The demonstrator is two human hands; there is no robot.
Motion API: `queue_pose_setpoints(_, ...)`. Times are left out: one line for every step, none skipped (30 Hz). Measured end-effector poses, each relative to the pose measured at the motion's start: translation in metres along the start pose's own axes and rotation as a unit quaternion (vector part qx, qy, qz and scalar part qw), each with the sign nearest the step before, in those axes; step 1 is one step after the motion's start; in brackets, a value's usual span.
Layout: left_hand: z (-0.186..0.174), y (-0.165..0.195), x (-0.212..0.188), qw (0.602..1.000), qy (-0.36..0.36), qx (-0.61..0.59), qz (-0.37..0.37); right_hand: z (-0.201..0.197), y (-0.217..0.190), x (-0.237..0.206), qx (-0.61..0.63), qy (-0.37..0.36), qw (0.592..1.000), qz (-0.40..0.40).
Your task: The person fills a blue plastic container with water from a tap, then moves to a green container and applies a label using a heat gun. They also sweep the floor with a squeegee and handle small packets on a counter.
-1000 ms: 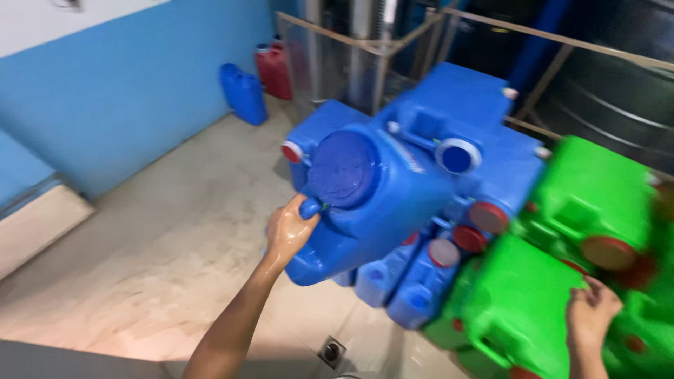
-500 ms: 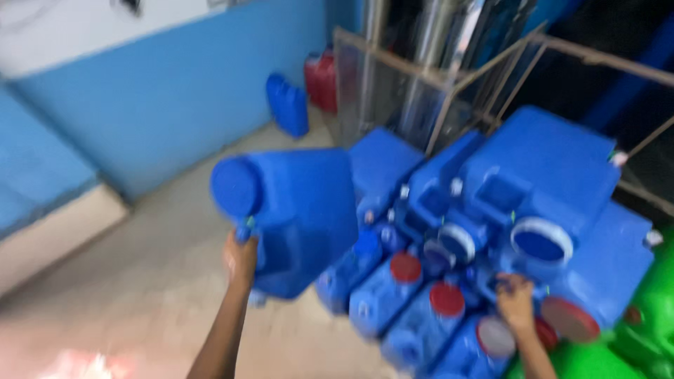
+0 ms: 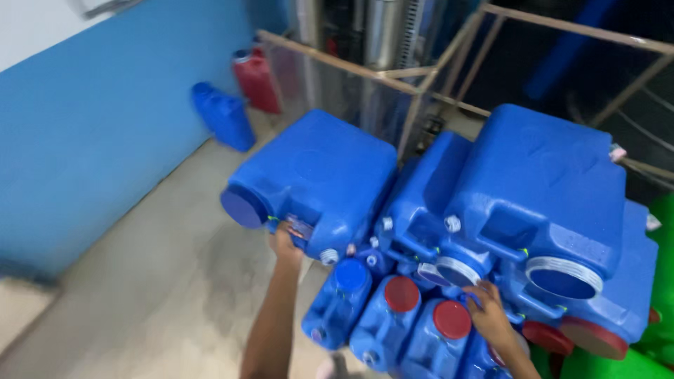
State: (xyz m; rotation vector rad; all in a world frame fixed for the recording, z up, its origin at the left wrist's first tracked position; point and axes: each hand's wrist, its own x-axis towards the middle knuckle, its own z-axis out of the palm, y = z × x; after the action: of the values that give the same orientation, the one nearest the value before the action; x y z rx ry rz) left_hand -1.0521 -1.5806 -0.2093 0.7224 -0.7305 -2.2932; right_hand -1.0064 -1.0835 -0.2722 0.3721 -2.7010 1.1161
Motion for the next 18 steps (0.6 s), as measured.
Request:
queue_pose_setpoints(0.021,-0.015,0.025,0.999,-0.006,-0.034,-0.009,0.006,-0.003,0.010,-0.002,0.020,1.000,0.012)
queue_pose_setpoints(0.039,-0.026,0.050,0.997,-0.003,-0.033,-0.074,0.012,-0.007,0.019,-0.014,0.023,1.000,0.011)
queue_pose_setpoints(0.051,-0.041,0.067,0.989,0.005,-0.030,-0.142,0.016,-0.010,0.025,-0.029,0.019,0.999,0.014)
queue_pose_setpoints(0.063,-0.051,0.089,0.978,0.014,-0.028,-0.206,0.023,-0.013,0.035,-0.043,0.014,0.999,0.012)
queue_pose_setpoints(0.073,-0.062,0.110,0.981,0.017,-0.018,-0.194,0.034,-0.015,0.046,-0.084,0.002,0.993,0.082)
queue_pose_setpoints(0.077,-0.074,0.125,0.983,0.024,-0.008,-0.182,0.045,-0.014,0.057,-0.108,-0.008,0.986,0.125)
queue_pose_setpoints(0.079,-0.082,0.143,0.985,0.035,-0.001,-0.167,0.060,-0.012,0.070,-0.123,-0.012,0.983,0.135)
queue_pose_setpoints(0.079,-0.090,0.159,0.983,0.022,-0.009,-0.180,0.075,-0.008,0.080,-0.133,-0.008,0.983,0.124)
queue_pose_setpoints(0.072,-0.098,0.169,0.981,0.012,-0.018,-0.191,0.089,-0.003,0.087,-0.142,0.006,0.986,0.084)
queue_pose_setpoints(0.063,-0.104,0.178,0.979,0.005,-0.027,-0.200,0.098,0.003,0.090,-0.147,0.022,0.988,0.035)
queue_pose_setpoints(0.061,-0.115,0.184,0.977,0.014,0.007,-0.212,0.109,0.010,0.091,-0.158,0.040,0.987,-0.009)
queue_pose_setpoints(0.055,-0.127,0.185,0.974,0.027,0.041,-0.222,0.116,0.014,0.090,-0.164,0.050,0.985,-0.034)
queue_pose_setpoints(0.048,-0.138,0.179,0.980,0.010,0.003,-0.201,0.117,0.022,0.083,-0.190,0.045,0.979,-0.054)
queue_pose_setpoints(0.042,-0.147,0.179,0.984,-0.006,-0.033,-0.176,0.122,0.024,0.084,-0.167,0.035,0.984,-0.044)
queue_pose_setpoints(0.035,-0.155,0.173,0.980,-0.027,-0.048,-0.190,0.125,0.027,0.081,-0.142,0.026,0.989,-0.037)
queue_pose_setpoints(0.030,-0.163,0.167,0.977,-0.048,-0.064,-0.200,0.128,0.030,0.082,-0.117,0.015,0.992,-0.034)
queue_pose_setpoints(0.023,-0.166,0.162,0.985,-0.052,0.049,-0.157,0.132,0.031,0.083,-0.115,0.007,0.991,-0.061)
queue_pose_setpoints(0.018,-0.169,0.157,0.979,-0.056,0.162,-0.113,0.136,0.032,0.086,-0.113,0.003,0.989,-0.091)
